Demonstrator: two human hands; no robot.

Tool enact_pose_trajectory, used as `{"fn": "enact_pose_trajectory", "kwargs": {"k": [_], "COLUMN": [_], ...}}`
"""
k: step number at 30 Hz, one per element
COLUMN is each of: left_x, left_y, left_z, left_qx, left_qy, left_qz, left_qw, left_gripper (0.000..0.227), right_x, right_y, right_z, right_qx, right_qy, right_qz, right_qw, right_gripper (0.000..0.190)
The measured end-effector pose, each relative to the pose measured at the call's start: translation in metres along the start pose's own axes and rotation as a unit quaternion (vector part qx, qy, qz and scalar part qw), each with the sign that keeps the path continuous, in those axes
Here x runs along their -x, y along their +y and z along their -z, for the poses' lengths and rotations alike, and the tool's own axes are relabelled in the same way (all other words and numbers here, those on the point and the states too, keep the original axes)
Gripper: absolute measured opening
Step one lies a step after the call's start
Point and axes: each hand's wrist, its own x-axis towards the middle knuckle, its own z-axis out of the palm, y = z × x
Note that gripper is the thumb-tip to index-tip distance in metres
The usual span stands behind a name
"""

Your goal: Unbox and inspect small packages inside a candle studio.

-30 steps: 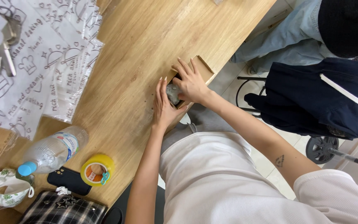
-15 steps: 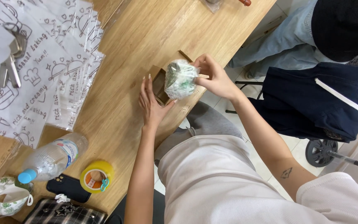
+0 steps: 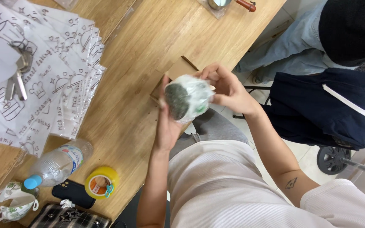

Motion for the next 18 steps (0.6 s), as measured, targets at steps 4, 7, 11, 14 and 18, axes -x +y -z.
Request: {"fn": "enact_pose_trajectory", "kwargs": {"k": [4, 7, 11, 14, 18], "left_x": [-0.003, -0.005, -0.002, -0.001, 0.0], "left_y": [-0.003, -0.009, -0.018, -0.021, -0.022], "left_z": [-0.018, -0.026, -0.036, -0.039, -0.031], "left_qx": [0.03, -0.136, -0.304, -0.374, -0.469], "left_qy": [-0.003, 0.098, 0.181, 0.181, 0.168], "left_qz": [-0.031, -0.136, -0.242, -0.288, -0.349], "left_qw": [0.999, 0.976, 0.904, 0.863, 0.794], "left_gripper": [0.084, 0.07, 0.055, 0.053, 0.055], "right_x": [-0.006, 0.0, 0.005, -0.001, -0.002], "right_y": [-0.044, -0.059, -0.038, -0.038, -0.038], "right_z": [-0.019, -0.027, -0.038, -0.044, -0.042], "right_qx": [0.171, 0.287, 0.544, 0.637, 0.676], "right_qy": [0.004, 0.14, 0.161, 0.134, 0.101], "right_qz": [0.048, 0.125, 0.172, 0.192, 0.211], "right_qw": [0.984, 0.939, 0.805, 0.735, 0.698], "right_gripper": [0.053, 0.05, 0.038, 0.039, 0.028]}}
